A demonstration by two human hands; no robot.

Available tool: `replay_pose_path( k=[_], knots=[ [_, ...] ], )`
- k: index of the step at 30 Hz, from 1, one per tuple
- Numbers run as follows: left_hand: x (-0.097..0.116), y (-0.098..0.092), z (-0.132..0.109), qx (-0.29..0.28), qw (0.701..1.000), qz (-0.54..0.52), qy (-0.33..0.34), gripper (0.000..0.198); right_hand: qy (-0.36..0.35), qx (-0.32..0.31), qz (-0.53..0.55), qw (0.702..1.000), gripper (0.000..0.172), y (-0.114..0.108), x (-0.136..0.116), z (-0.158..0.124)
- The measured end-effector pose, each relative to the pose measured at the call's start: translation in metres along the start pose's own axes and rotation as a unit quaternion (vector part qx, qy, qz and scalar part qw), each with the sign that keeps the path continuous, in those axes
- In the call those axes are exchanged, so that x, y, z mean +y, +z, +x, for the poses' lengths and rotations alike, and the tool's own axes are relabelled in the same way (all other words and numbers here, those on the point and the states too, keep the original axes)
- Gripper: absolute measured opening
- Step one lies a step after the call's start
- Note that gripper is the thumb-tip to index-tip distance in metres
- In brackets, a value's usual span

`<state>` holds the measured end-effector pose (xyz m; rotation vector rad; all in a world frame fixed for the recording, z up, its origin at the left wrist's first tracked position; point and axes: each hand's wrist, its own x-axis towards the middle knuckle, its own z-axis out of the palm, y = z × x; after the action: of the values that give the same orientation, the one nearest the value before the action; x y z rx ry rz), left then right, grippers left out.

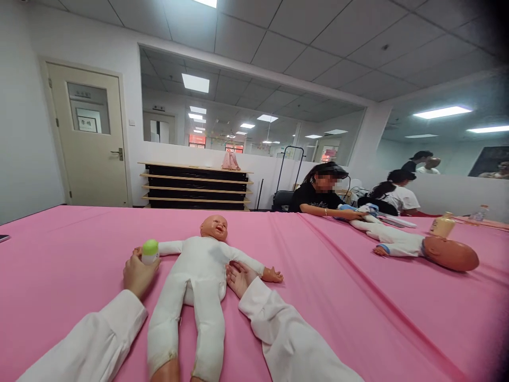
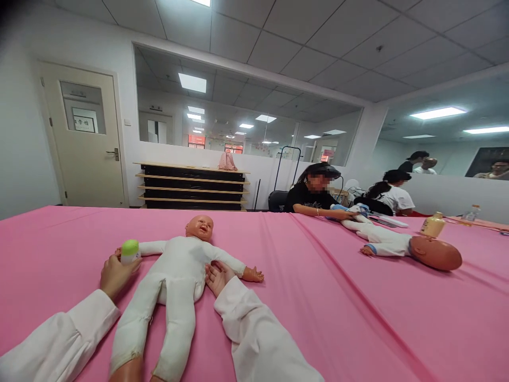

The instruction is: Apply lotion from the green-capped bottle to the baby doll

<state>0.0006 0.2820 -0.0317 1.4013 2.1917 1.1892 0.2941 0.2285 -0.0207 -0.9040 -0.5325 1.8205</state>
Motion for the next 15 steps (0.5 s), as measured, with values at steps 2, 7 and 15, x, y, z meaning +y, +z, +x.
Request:
replay_pose_path(
  k=[2,7,15],
  knots=[
    [0.009,0.002,-0.013,-0.011,0.998,0.057,-0.009,0.063,-0.004,0.000,0.006,1.000,0.046,0.002,-0.001,-0.003],
    [0.029,0.012,-0.059,-0.041,0.995,0.087,0.010,0.057,-0.032,0.011,0.028,0.999,0.048,0.004,-0.005,-0.009],
    [0.034,0.015,-0.080,-0.067,0.990,0.090,0.091,0.046,-0.072,0.029,0.105,0.991,0.049,0.000,-0.012,-0.009]
  ],
)
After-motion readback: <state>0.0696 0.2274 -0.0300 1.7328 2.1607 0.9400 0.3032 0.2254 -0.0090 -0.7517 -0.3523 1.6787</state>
